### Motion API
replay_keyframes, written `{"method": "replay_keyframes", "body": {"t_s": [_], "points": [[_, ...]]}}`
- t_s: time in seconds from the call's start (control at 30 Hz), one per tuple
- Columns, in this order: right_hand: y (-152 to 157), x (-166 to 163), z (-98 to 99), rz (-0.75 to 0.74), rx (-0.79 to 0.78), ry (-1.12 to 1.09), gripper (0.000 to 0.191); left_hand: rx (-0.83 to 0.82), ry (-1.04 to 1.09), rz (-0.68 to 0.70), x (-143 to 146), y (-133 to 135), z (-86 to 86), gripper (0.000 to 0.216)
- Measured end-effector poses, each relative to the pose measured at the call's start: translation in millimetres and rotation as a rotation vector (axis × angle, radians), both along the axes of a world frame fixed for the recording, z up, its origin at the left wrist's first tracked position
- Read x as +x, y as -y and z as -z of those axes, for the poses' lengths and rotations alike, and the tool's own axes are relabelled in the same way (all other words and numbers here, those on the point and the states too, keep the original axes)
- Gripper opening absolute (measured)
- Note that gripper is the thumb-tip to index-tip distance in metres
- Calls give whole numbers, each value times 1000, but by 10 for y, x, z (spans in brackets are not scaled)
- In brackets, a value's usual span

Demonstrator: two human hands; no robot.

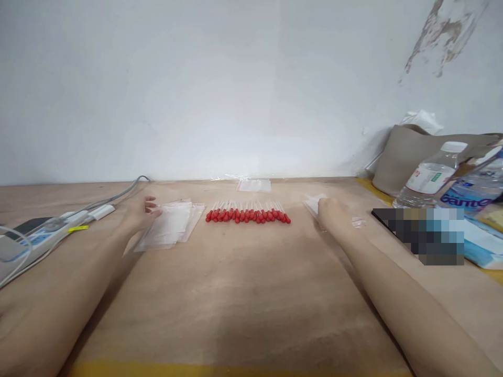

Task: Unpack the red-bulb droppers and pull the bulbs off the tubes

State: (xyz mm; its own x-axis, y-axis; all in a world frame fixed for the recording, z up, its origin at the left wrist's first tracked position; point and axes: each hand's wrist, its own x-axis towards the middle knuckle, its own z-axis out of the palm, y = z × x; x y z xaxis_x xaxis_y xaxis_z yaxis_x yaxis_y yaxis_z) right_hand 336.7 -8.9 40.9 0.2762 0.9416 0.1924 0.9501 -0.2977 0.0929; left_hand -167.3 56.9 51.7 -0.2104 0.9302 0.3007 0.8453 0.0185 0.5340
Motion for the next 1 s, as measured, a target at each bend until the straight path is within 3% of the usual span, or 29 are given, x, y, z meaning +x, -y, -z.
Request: {"method": "replay_keyframes", "body": {"t_s": [0.1, 0.2, 0.3, 0.4, 0.47, 0.6, 0.67, 0.77, 0.83, 0.9, 1.0], "points": [[99, -187, -157, -89, 230, -22, 31, 154, -114, -23, 65, -14, -59, 42], [277, -619, -151, -522, 433, -128, 39, 271, -138, 111, 310, 105, -215, 35], [477, -1188, 86, -949, 441, -172, 47, 341, -88, 364, 754, 383, -293, 32], [615, -1625, 348, -1193, 358, -161, 39, 192, -68, 746, 1243, 748, -204, 32], [658, -1742, 407, -1240, 297, -234, 33, 63, -89, 926, 1476, 957, -75, 37], [649, -1581, 267, -1313, 147, -562, 26, -116, -160, 1026, 1588, 1146, 183, 44], [593, -1406, 213, -1183, 168, -666, 18, -143, -221, 1049, 1515, 1158, 254, 48], [460, -1184, 276, -829, 280, -692, 19, -165, -281, 1047, 1375, 1176, 263, 49], [384, -1107, 369, -713, 276, -751, 21, -161, -288, 1034, 1318, 1204, 218, 48], [351, -1093, 441, -704, 185, -828, 23, -112, -287, 1038, 1320, 1230, 160, 45], [373, -1146, 476, -830, 52, -933, 22, -7, -245, 1072, 1431, 1226, 112, 40]]}}
